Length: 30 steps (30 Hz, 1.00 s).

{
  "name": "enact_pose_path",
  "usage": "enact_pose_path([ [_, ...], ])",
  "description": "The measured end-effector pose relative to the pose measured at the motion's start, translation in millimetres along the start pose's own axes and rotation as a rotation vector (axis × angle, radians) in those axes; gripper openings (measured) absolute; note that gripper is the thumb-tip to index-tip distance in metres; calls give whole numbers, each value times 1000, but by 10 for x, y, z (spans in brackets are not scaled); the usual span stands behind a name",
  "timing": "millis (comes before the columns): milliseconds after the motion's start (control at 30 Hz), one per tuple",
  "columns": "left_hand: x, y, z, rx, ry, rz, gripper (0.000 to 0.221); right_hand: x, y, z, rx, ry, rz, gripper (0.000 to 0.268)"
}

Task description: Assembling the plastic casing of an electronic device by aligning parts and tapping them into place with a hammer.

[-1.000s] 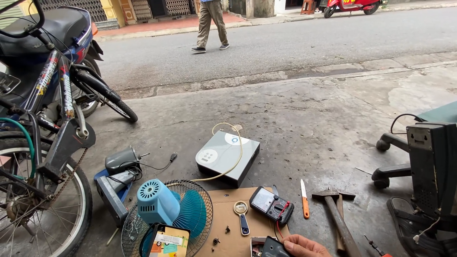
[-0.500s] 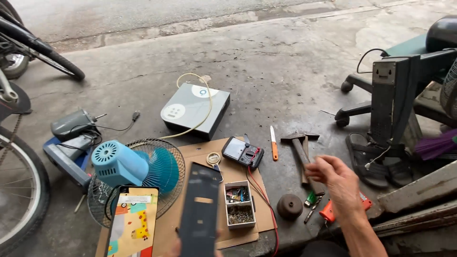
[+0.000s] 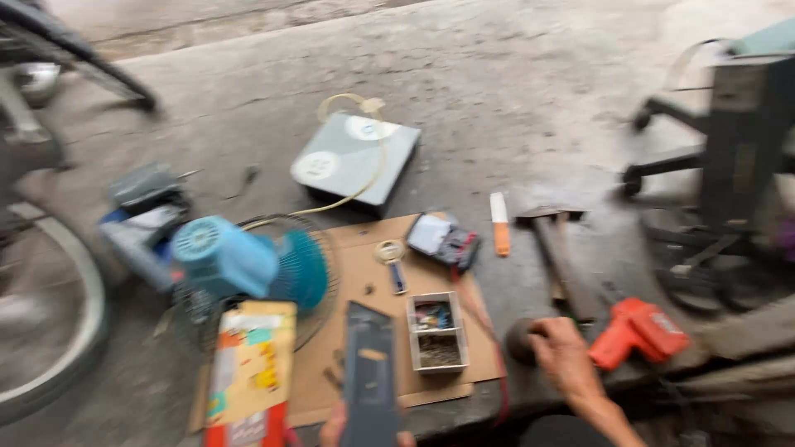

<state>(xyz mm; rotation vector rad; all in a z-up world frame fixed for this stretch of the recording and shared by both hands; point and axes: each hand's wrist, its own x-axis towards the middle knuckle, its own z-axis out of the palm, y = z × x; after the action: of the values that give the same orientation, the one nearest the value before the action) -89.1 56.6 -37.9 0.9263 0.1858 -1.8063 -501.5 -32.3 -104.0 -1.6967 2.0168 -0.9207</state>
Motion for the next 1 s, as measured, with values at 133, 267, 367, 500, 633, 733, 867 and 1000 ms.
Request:
enact_pose_path([
  [133,-468,269,374,-100,-145,-376,101,-65,-499,-232,51,-74,350,16],
  [267,-482,232,262,-323,-545,-499,115,-110,-531,-236,54,-67,334,15],
  [367,-541,209,315,-391,-631,-540,119,-108,-470,-208,44,-53,323,15],
  [500,-475,203,291,-363,-653,-592,124,-116,-478,-218,40,-51,301,16],
  [633,-487,109,268,-299,-661,-480,121,-77,-332,-157,35,-33,256,13],
  [733,-451,81,232,-273,-663,-437,118,-75,-347,-167,26,-35,238,14],
  [867,-452,70,207,-375,-692,-552,122,-79,-388,-174,29,-31,254,14],
  [1000,-372,123,27,-397,-830,-789,148,-92,-436,-202,37,-34,261,14],
])
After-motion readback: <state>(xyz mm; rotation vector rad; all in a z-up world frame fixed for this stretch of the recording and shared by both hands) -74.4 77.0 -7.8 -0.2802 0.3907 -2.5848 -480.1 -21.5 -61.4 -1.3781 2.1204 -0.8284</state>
